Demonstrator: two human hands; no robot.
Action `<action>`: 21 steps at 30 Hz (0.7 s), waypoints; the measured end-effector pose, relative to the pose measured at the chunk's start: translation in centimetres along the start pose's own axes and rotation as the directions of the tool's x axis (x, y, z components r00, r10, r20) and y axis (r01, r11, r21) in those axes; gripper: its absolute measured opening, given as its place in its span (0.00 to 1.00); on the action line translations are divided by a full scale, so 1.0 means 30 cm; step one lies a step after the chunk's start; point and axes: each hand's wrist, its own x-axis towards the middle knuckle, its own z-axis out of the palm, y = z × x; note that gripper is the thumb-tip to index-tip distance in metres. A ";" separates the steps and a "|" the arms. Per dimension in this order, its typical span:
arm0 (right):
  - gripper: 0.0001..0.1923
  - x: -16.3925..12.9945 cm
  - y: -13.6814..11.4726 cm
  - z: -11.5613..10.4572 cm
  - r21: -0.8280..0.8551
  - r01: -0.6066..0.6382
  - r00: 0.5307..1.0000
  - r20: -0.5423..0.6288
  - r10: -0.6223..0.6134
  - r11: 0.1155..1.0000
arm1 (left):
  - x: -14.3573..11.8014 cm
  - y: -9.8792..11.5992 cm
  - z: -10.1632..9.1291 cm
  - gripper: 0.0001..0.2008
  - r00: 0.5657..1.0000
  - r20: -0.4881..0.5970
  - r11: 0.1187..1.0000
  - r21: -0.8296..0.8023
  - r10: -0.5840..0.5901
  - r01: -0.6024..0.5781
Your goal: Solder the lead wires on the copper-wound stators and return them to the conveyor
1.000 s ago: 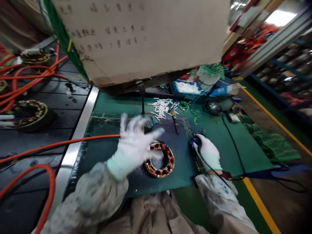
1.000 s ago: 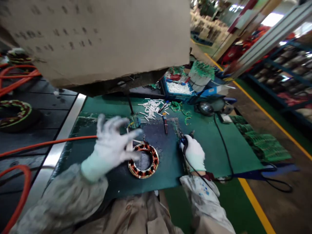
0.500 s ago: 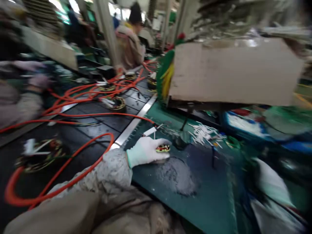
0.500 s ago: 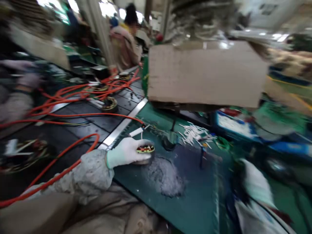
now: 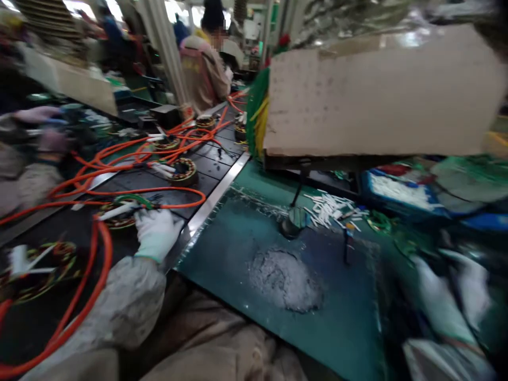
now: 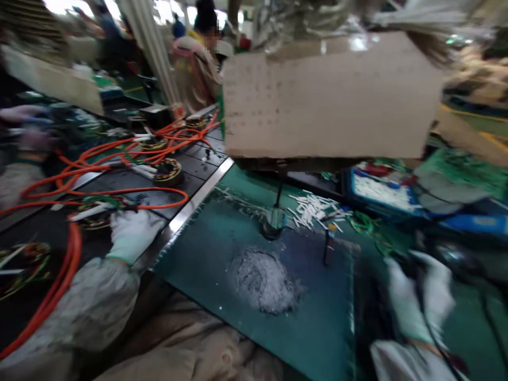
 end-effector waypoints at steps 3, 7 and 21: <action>0.24 -0.086 -0.082 -0.040 0.267 0.008 0.989 -0.144 0.032 0.964 | -0.117 0.233 -0.034 0.25 0.854 0.020 0.818 -0.300 0.520 -0.491; 0.21 -0.081 -0.355 0.064 0.492 0.146 0.989 -0.071 -0.128 0.858 | -0.128 0.586 -0.100 0.38 0.648 -0.267 0.424 -0.571 0.714 -0.703; 0.20 -0.105 -0.286 0.180 0.265 -0.031 0.997 -0.059 0.048 0.964 | -0.026 0.872 0.082 0.42 0.501 -0.301 0.104 -0.769 0.811 -0.631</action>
